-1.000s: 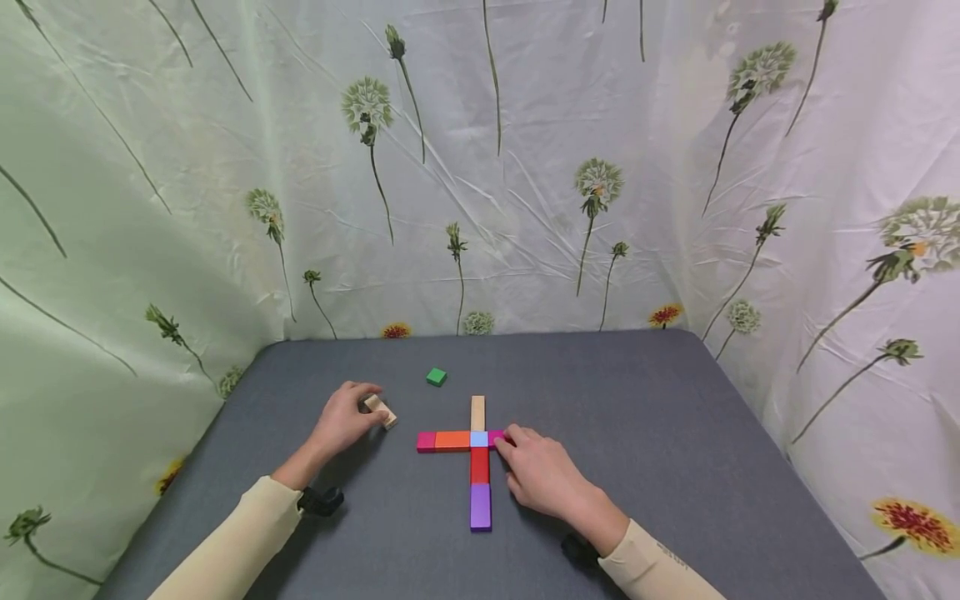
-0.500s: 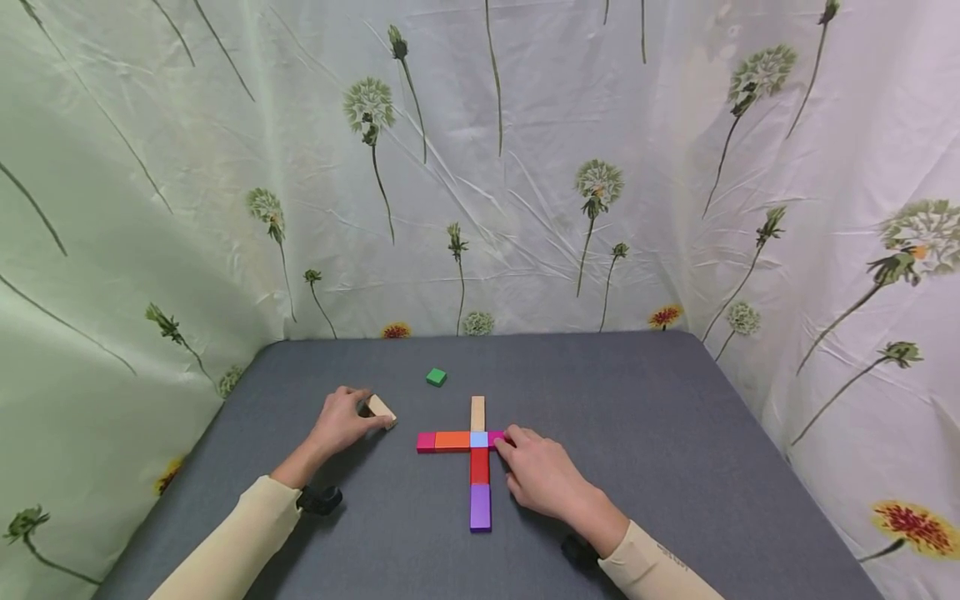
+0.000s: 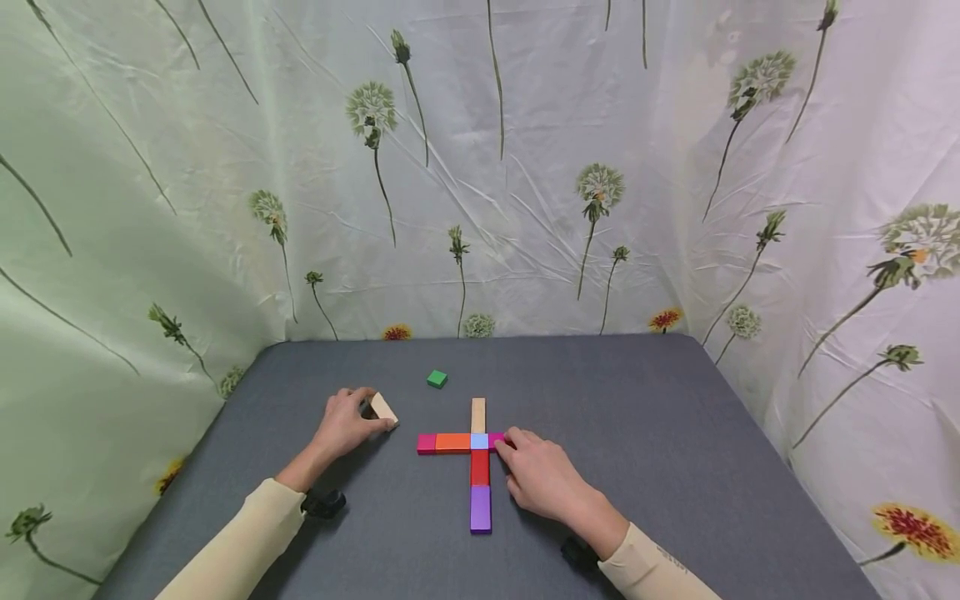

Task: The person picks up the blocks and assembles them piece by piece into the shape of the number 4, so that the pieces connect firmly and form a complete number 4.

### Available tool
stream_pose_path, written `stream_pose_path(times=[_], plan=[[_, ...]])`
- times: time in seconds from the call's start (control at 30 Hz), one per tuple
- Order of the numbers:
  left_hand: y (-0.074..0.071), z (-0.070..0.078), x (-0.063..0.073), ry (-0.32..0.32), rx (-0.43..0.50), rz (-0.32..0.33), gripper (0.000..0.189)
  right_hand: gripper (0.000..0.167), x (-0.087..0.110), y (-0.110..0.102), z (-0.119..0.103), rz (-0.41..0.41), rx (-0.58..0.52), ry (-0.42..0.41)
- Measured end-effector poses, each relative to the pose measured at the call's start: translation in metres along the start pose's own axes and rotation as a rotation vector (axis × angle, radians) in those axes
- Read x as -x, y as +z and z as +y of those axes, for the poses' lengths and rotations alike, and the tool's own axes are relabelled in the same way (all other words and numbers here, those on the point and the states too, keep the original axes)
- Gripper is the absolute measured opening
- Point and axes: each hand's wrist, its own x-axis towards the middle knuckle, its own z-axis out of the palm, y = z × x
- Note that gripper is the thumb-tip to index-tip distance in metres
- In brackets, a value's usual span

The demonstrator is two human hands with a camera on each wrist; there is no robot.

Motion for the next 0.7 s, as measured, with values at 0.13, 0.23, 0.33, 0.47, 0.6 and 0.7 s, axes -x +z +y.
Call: stream_pose_path(times=[0.13,0.23,0.33,0.47,0.6,0.7], plan=[[0.002,0.003,0.002,0.001,0.032,0.024,0.069,0.052,0.001,0.000,-0.001,0.004,0.005,0.000],[0.004,0.005,0.003,0.019,0.071,0.038,0.068,0.052,0.001,0.000,-0.001,0.007,0.006,0.001],[0.006,0.006,0.004,0.038,0.126,0.037,0.066,0.052,0.001,0.000,-0.001,0.010,0.003,0.000],[0.009,0.007,0.005,0.046,0.210,0.020,0.064,0.052,0.001,0.001,-0.001,0.009,-0.003,-0.003],[0.012,0.010,0.006,0.047,0.254,0.017,0.065,0.053,0.001,0.000,-0.001,0.001,-0.001,-0.001],[0.013,0.011,0.006,0.059,0.255,0.024,0.065,0.053,0.001,0.001,-0.001,0.003,0.002,0.001]])
